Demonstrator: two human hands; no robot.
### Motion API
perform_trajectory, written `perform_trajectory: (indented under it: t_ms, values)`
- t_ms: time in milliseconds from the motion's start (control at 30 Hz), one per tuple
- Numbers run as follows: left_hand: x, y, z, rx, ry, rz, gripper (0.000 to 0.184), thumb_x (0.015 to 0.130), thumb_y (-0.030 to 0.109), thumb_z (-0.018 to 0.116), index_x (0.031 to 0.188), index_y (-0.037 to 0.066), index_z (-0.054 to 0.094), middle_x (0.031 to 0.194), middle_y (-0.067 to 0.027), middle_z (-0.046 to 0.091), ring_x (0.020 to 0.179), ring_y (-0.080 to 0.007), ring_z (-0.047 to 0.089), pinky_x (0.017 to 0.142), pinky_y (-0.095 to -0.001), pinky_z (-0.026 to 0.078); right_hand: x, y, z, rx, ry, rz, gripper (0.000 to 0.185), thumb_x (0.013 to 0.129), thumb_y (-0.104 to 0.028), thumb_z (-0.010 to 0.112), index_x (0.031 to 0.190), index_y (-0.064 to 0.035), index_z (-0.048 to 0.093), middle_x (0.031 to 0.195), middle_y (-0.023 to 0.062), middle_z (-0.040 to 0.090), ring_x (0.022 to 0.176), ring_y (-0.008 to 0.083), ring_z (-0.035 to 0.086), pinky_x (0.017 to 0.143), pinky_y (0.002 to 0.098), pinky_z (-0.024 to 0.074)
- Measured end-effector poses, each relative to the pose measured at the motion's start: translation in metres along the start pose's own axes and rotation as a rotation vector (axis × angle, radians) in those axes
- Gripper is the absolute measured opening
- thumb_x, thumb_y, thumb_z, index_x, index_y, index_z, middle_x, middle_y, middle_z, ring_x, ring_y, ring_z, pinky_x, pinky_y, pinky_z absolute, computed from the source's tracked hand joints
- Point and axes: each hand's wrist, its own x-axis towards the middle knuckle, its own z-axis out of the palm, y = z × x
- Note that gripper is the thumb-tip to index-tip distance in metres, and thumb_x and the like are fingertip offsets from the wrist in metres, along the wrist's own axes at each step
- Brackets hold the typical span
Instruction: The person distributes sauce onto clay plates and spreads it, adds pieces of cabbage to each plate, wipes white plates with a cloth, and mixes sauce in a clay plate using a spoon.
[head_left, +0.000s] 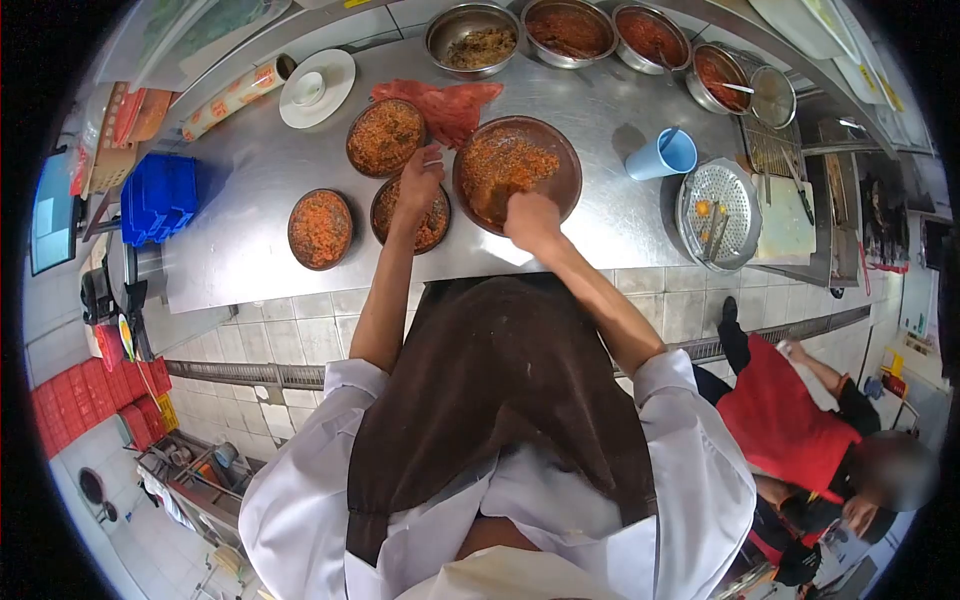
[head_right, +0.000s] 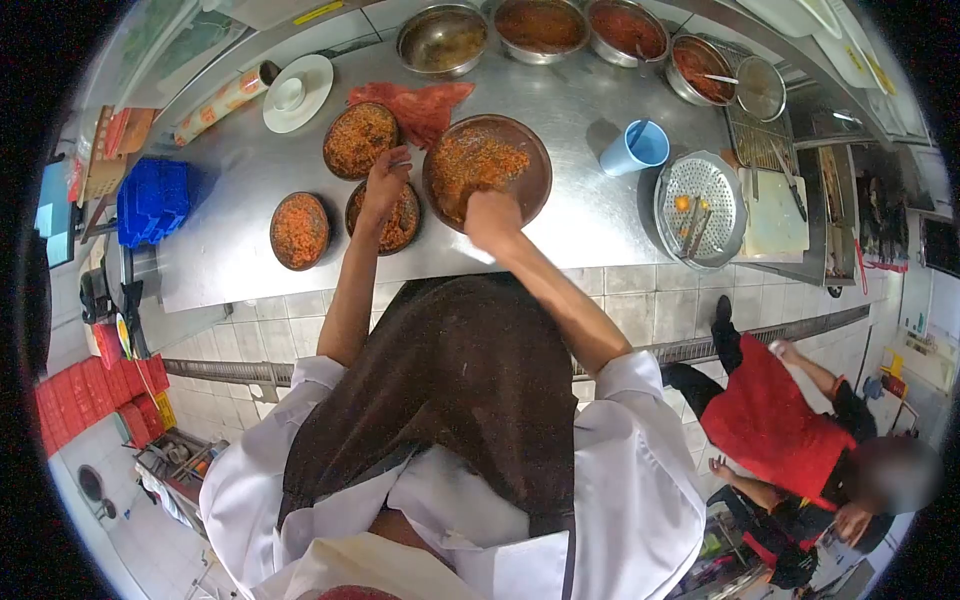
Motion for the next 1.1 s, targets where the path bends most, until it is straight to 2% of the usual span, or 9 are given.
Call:
perform_trajectory:
  t_ms: [67, 200, 267, 467, 567, 667, 767, 867, 1100]
  values:
    - [0.007, -0.013, 0.000, -0.010, -0.007, 0.034, 0.050, 0.076, -0.001, 0.047, 0.127, -0.003, 0.047, 0.117, -0.0156, 0.055, 0.105, -0.0244, 0.056, 0.087, -0.0327, 0.045, -0.012, 0.009, 0.019, -0.058, -0.009, -0.082, 0.019, 0.074, -0.007, 0.053, 0.078, 0.0037, 0.068, 0.080, 0.0250, 0.066, 0.079, 0.0366, 0.066, 0.072, 0.0442, 0.0527]
    - [0.003, -0.010, 0.002, -0.061, 0.004, 0.039, 0.050, 0.076, 0.000, 0.047, 0.125, -0.004, 0.048, 0.115, -0.0167, 0.056, 0.102, -0.0250, 0.057, 0.086, -0.0327, 0.046, -0.024, 0.056, -0.019, -0.203, 0.043, 0.176, 0.018, 0.076, -0.010, 0.055, 0.075, -0.0012, 0.070, 0.077, 0.0201, 0.067, 0.077, 0.0321, 0.068, 0.069, 0.0413, 0.0533]
    - [0.001, -0.008, 0.003, -0.062, 0.002, 0.032, 0.049, 0.076, 0.000, 0.047, 0.125, -0.004, 0.048, 0.116, -0.0168, 0.056, 0.103, -0.0247, 0.056, 0.086, -0.0327, 0.046, -0.020, 0.053, -0.021, -0.185, 0.153, 0.112, 0.017, 0.075, -0.009, 0.055, 0.074, 0.0002, 0.069, 0.077, 0.0214, 0.067, 0.077, 0.0338, 0.067, 0.069, 0.0420, 0.0533]
    - [0.004, -0.010, 0.002, -0.019, -0.008, 0.030, 0.050, 0.076, 0.000, 0.047, 0.126, -0.004, 0.047, 0.118, -0.0173, 0.055, 0.106, -0.0244, 0.056, 0.087, -0.0326, 0.046, -0.033, 0.054, 0.012, -0.158, 0.034, -0.033, 0.016, 0.075, -0.008, 0.053, 0.073, 0.0020, 0.066, 0.077, 0.0250, 0.065, 0.076, 0.0375, 0.066, 0.069, 0.0446, 0.0526]
    - [0.001, -0.008, -0.001, -0.028, -0.005, 0.039, 0.050, 0.076, 0.000, 0.047, 0.126, -0.004, 0.046, 0.118, -0.0178, 0.055, 0.107, -0.0253, 0.056, 0.087, -0.0332, 0.046, -0.017, 0.096, -0.008, -0.243, 0.207, 0.138, 0.015, 0.073, -0.011, 0.056, 0.075, -0.0011, 0.067, 0.077, 0.0228, 0.066, 0.075, 0.0351, 0.066, 0.067, 0.0429, 0.0529]
    - [0.002, -0.009, -0.002, -0.038, 0.004, 0.034, 0.051, 0.075, -0.001, 0.047, 0.126, -0.004, 0.047, 0.119, -0.0182, 0.055, 0.108, -0.0262, 0.056, 0.088, -0.0339, 0.045, 0.009, 0.099, -0.018, -0.208, 0.387, 0.038, 0.015, 0.071, -0.011, 0.057, 0.070, -0.0002, 0.067, 0.073, 0.0223, 0.065, 0.071, 0.0338, 0.066, 0.066, 0.0430, 0.0531]
    - [0.004, -0.012, 0.000, -0.055, 0.011, 0.020, 0.052, 0.074, -0.001, 0.048, 0.126, -0.004, 0.047, 0.120, -0.0181, 0.055, 0.108, -0.0265, 0.056, 0.090, -0.0343, 0.045, 0.030, 0.079, 0.001, -0.107, 0.296, -0.090, 0.013, 0.067, -0.008, 0.059, 0.067, 0.0040, 0.066, 0.072, 0.0267, 0.063, 0.069, 0.0392, 0.065, 0.065, 0.0444, 0.0532]
    - [0.005, -0.007, 0.001, -0.045, 0.010, 0.034, 0.052, 0.073, 0.000, 0.048, 0.126, -0.003, 0.047, 0.120, -0.0176, 0.055, 0.107, -0.0263, 0.055, 0.091, -0.0339, 0.044, 0.016, 0.074, 0.023, -0.095, 0.031, -0.093, 0.015, 0.070, -0.009, 0.059, 0.073, 0.0037, 0.067, 0.077, 0.0255, 0.065, 0.075, 0.0389, 0.065, 0.069, 0.0448, 0.0531]
    - [0.010, -0.011, 0.006, -0.088, -0.062, 0.095, 0.050, 0.077, 0.001, 0.046, 0.126, 0.002, 0.049, 0.121, -0.0113, 0.054, 0.107, -0.0227, 0.053, 0.086, -0.0314, 0.043, 0.032, 0.083, -0.003, -0.099, 0.155, -0.063, 0.016, 0.071, -0.009, 0.058, 0.073, 0.0042, 0.068, 0.077, 0.0252, 0.065, 0.076, 0.0385, 0.066, 0.071, 0.0455, 0.0527]
